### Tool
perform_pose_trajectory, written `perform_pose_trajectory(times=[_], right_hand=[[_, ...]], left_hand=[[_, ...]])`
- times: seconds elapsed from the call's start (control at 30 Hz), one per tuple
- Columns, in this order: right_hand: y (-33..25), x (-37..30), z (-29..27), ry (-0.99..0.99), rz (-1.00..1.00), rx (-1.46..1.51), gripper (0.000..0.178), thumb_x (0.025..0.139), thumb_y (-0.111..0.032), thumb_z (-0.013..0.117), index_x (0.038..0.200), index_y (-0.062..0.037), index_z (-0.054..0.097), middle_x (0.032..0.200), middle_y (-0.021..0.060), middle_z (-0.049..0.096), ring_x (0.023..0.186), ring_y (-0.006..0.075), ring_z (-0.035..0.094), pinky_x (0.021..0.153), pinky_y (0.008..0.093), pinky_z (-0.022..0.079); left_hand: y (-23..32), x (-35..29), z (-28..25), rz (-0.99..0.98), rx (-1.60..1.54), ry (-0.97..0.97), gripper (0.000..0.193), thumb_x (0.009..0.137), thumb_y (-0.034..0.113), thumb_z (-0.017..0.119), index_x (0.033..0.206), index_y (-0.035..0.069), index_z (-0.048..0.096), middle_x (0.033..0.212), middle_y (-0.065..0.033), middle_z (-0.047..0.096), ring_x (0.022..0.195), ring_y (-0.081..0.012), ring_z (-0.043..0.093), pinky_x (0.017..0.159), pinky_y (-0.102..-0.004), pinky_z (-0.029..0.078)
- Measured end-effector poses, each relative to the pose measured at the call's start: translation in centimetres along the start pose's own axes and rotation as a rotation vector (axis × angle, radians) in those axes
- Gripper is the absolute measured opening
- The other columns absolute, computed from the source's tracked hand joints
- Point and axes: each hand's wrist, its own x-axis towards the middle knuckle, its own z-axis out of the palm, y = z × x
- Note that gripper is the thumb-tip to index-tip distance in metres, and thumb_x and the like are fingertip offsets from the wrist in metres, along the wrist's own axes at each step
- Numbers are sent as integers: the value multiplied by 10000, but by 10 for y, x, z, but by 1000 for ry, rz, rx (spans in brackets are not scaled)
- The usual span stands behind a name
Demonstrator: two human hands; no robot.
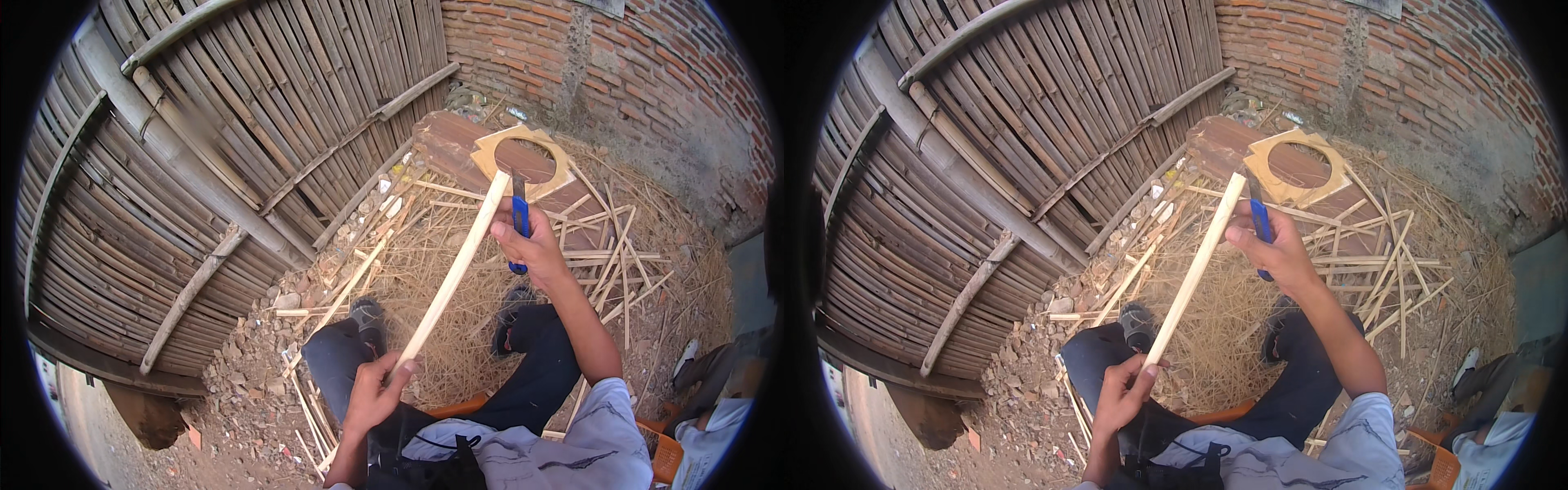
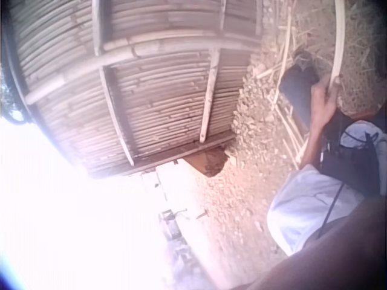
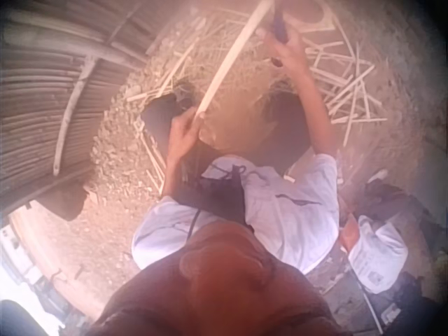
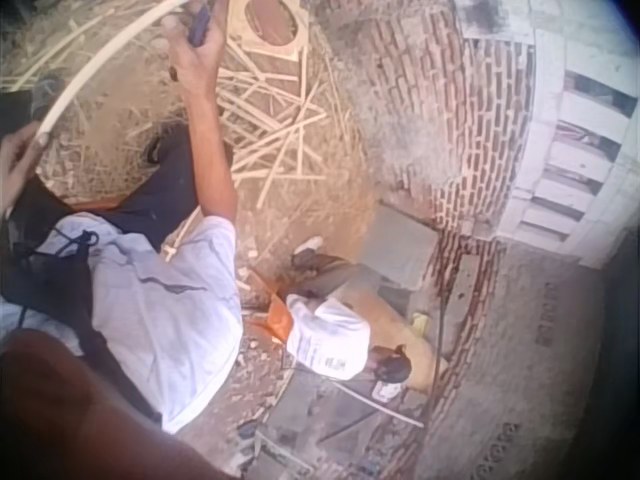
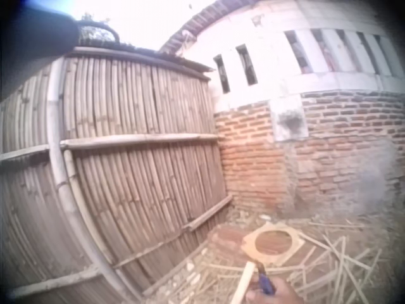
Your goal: The person sits on the ground and uses a utility knife to shave and smooth a long, thin strip of bamboo. They repeatedly scrape along the length of the strip, rotating it to work on different sides, while surrounded by bamboo offcuts and a woven bamboo structure.
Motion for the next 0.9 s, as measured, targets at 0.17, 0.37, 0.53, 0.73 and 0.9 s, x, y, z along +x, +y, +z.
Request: perform_pose_trajectory(times=[0.17,0.37,0.53,0.73,0.9], right_hand=[[-4,0,6,-5,-1,31,381,998,-197,819,1276,-26,623,778,-78,531,526,4,374,478,223,262],[-4,-2,7,6,32,50,341,972,-209,846,1170,-68,606,811,-52,563,550,7,407,484,224,276],[-9,-2,8,-31,5,54,532,937,-224,878,1376,-11,665,975,28,760,601,2,487,505,207,322],[-4,-2,8,-12,2,-6,484,969,-207,849,1353,-1,637,781,-79,540,536,3,365,493,225,247],[-2,-4,11,47,-144,-68,395,1024,-306,787,1263,-11,681,851,-16,661,588,23,449,520,235,324]], left_hand=[[1,-1,-6,-34,-117,-105,419,1153,253,476,1288,-27,757,631,36,478,579,-74,442,565,-273,369],[-16,3,-9,23,-40,-31,440,1167,256,413,1045,-38,717,590,-52,495,524,-164,472,554,-348,402],[4,5,-10,-86,-112,-31,344,1165,264,448,1075,-9,637,595,-36,510,549,-122,485,545,-331,400],[-4,5,-5,82,-18,-5,240,1127,217,617,1090,1,714,669,-15,573,597,-64,483,556,-296,394],[15,6,3,68,-2,82,355,1155,297,544,1067,28,759,698,45,520,648,-53,420,610,-260,337]])
